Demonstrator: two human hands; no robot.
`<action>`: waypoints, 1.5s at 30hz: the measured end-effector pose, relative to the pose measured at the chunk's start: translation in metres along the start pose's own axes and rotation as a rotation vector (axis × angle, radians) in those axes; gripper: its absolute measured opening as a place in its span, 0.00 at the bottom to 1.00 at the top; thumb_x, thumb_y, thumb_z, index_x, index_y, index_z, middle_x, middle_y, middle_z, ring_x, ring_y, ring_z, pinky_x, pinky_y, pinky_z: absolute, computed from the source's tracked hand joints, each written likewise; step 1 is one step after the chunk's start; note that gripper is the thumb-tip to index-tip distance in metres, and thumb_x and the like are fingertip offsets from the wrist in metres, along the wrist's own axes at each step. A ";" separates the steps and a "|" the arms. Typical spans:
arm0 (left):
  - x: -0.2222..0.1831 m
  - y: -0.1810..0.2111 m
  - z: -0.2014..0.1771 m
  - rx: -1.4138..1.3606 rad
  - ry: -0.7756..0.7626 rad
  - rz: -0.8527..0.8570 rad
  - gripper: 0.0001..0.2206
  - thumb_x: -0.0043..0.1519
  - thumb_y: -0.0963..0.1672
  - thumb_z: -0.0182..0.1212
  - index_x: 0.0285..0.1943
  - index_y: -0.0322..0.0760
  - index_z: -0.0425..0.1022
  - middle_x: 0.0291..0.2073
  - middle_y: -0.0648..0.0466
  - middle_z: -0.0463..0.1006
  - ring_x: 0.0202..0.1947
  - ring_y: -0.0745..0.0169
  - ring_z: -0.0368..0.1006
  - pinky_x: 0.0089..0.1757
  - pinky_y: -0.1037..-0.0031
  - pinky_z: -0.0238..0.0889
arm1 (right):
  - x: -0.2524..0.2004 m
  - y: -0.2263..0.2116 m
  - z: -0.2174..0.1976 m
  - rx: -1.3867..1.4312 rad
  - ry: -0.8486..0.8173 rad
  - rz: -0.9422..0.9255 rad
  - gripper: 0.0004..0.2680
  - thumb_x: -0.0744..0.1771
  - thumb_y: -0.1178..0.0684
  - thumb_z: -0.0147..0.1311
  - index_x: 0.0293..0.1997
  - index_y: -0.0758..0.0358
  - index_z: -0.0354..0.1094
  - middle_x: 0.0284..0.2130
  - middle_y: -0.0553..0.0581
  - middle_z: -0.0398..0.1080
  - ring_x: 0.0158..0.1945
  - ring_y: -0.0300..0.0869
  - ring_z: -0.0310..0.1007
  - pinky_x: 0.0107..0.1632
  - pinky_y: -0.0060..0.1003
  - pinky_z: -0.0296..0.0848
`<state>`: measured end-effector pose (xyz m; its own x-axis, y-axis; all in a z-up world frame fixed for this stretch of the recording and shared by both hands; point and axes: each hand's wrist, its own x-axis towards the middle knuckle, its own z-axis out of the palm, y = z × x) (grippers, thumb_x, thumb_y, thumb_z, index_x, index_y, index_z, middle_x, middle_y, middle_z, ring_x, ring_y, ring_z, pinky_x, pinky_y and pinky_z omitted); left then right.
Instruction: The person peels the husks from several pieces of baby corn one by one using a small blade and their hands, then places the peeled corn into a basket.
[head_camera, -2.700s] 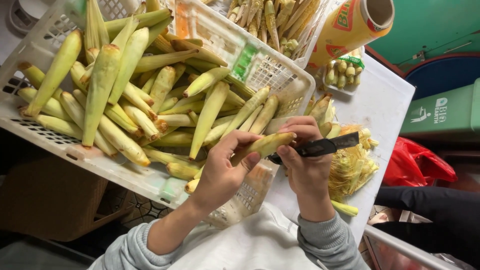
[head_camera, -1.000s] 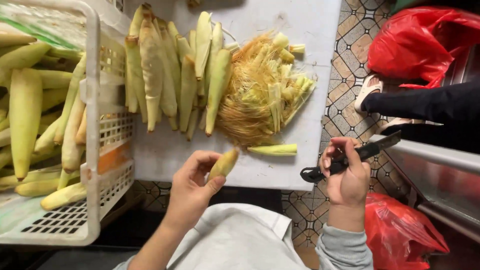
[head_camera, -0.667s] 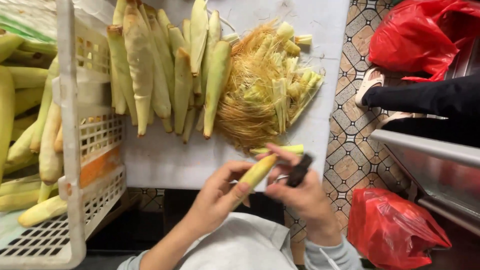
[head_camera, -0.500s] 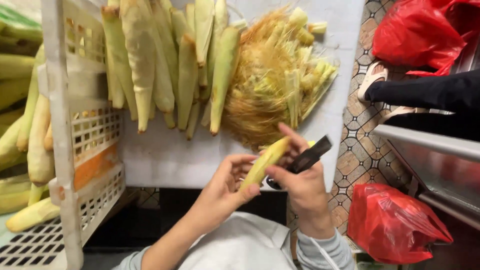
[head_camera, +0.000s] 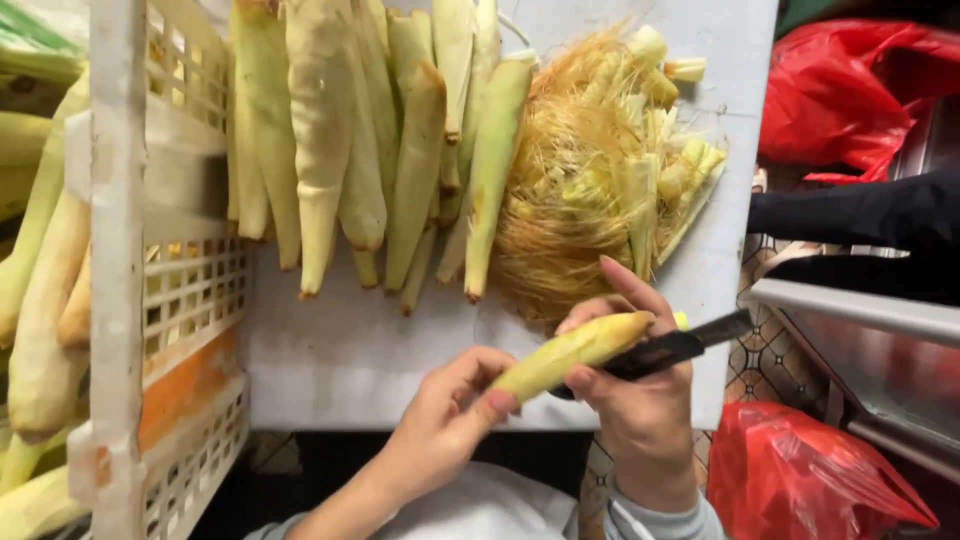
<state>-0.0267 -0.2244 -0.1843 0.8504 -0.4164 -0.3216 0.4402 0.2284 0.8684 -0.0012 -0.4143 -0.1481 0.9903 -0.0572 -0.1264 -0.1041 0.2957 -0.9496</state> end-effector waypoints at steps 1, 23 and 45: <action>0.006 0.003 -0.004 0.005 -0.009 0.018 0.15 0.66 0.51 0.57 0.49 0.34 0.74 0.33 0.56 0.77 0.34 0.69 0.73 0.38 0.77 0.67 | 0.002 0.003 -0.003 -0.003 -0.003 -0.020 0.32 0.61 0.56 0.69 0.72 0.71 0.53 0.40 0.66 0.72 0.43 0.44 0.74 0.39 0.30 0.77; -0.051 -0.011 -0.057 0.575 0.171 0.614 0.06 0.59 0.39 0.65 0.43 0.36 0.76 0.33 0.55 0.72 0.34 0.61 0.64 0.37 0.73 0.57 | -0.076 0.041 -0.002 0.127 -0.027 -0.199 0.17 0.68 0.50 0.60 0.61 0.69 0.63 0.37 0.61 0.69 0.23 0.38 0.65 0.18 0.22 0.56; 0.002 -0.041 -0.047 1.180 0.134 1.030 0.13 0.53 0.32 0.54 0.47 0.28 0.72 0.36 0.40 0.69 0.36 0.41 0.66 0.38 0.55 0.58 | -0.081 0.068 -0.053 0.244 0.104 -0.065 0.30 0.56 0.69 0.53 0.69 0.67 0.58 0.47 0.59 0.67 0.37 0.44 0.62 0.35 0.30 0.63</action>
<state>-0.0294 -0.1931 -0.2379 0.6784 -0.4281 0.5972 -0.7321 -0.4623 0.5003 -0.0934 -0.4405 -0.2176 0.9781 -0.1778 -0.1081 -0.0026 0.5089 -0.8608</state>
